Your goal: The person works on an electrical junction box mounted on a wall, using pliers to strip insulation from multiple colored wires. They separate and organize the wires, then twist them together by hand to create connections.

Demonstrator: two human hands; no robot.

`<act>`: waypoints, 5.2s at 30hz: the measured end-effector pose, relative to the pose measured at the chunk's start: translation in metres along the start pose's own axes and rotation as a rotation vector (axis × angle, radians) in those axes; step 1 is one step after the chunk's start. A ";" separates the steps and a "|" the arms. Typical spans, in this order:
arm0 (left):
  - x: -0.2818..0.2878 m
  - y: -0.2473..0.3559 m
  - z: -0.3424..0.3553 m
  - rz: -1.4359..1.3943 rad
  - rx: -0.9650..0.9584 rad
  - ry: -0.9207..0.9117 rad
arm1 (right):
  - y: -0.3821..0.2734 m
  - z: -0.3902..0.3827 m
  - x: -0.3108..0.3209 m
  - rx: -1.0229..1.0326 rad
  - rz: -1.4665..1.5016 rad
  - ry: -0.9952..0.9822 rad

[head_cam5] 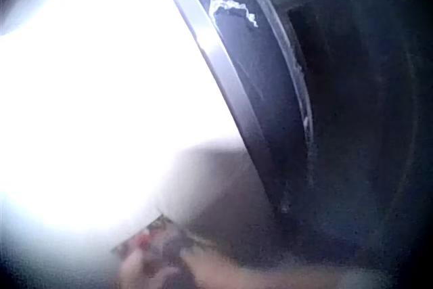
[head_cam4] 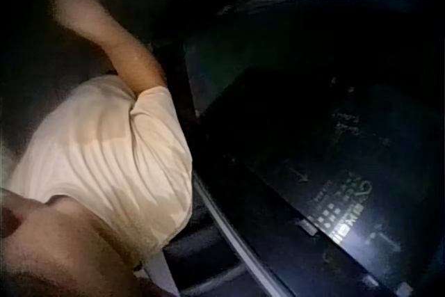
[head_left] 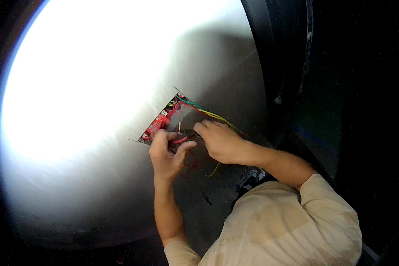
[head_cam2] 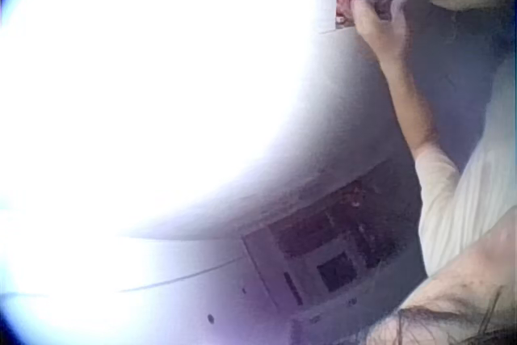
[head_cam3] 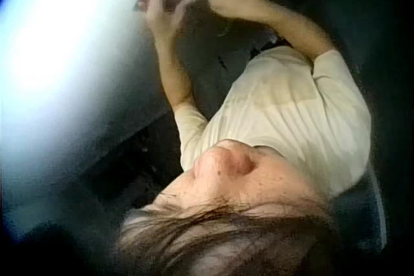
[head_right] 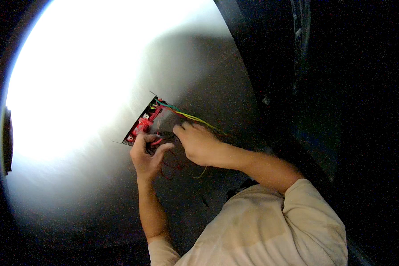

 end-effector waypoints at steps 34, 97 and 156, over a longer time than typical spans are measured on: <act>0.028 0.022 0.002 -0.055 0.059 0.205 | -0.053 -0.005 0.019 0.137 0.047 0.308; 0.025 -0.016 -0.063 -0.256 0.678 0.623 | -0.044 0.042 -0.016 0.130 0.265 -0.197; 0.039 -0.064 -0.080 -1.025 1.032 0.438 | -0.039 0.014 -0.025 0.273 -0.259 -0.505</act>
Point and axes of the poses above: each hand's wrist, its own z-axis towards the middle knuckle, its own x-axis out of the back of the hand, y = z × x, the point moved 7 cm from there along z, towards the middle knuckle, and after that the axes turned 10 degrees about y, right-handed, at the moved point
